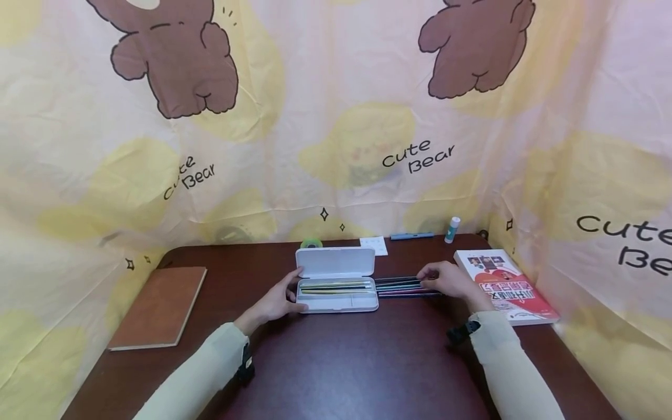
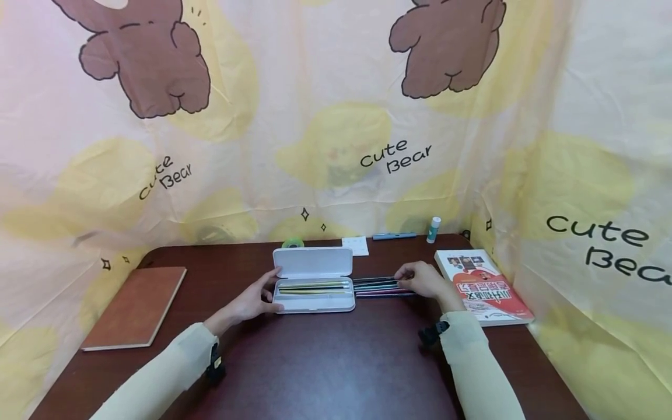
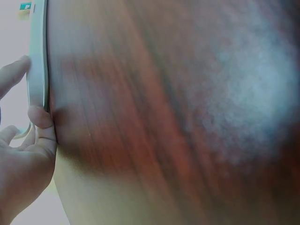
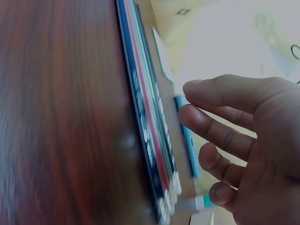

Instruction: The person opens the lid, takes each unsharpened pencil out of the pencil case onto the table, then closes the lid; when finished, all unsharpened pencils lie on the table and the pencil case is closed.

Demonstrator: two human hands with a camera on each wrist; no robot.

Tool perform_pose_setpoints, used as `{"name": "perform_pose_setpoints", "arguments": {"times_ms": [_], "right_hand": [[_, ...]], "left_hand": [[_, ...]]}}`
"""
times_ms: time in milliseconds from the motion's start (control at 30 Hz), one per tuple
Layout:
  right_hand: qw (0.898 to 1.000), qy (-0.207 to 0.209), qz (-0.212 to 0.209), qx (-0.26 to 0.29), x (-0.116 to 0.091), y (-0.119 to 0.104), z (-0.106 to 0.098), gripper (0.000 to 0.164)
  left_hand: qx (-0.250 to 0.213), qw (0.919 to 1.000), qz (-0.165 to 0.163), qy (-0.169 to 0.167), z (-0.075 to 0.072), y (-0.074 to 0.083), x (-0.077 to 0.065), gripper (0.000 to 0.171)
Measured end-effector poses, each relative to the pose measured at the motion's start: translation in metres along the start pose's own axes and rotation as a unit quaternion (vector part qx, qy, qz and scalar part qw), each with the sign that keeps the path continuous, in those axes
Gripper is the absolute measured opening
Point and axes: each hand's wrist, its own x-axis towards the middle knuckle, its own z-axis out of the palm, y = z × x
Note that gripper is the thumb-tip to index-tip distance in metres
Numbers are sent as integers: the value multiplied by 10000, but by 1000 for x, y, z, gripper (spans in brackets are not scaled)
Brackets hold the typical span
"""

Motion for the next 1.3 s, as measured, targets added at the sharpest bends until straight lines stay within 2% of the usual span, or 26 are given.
{"name": "perform_pose_setpoints", "arguments": {"times_ms": [333, 733, 1033, 1300], "right_hand": [[9999, -87, -63, 123, 19, -37, 17, 19], [9969, -303, -720, 17, 33, -71, 44, 15], [9888, -487, -1385, -270, 41, -92, 64, 10], [9873, -779, -1337, -371, 44, -102, 72, 9]], "left_hand": [[-59, 10000, -26, 20, -1, 2, -2, 102], [-9, 10000, -44, 17, -1, 3, -3, 102], [-23, 10000, -10, -22, 0, 0, -1, 102], [-38, 10000, 50, -72, -1, 1, -1, 102]]}}
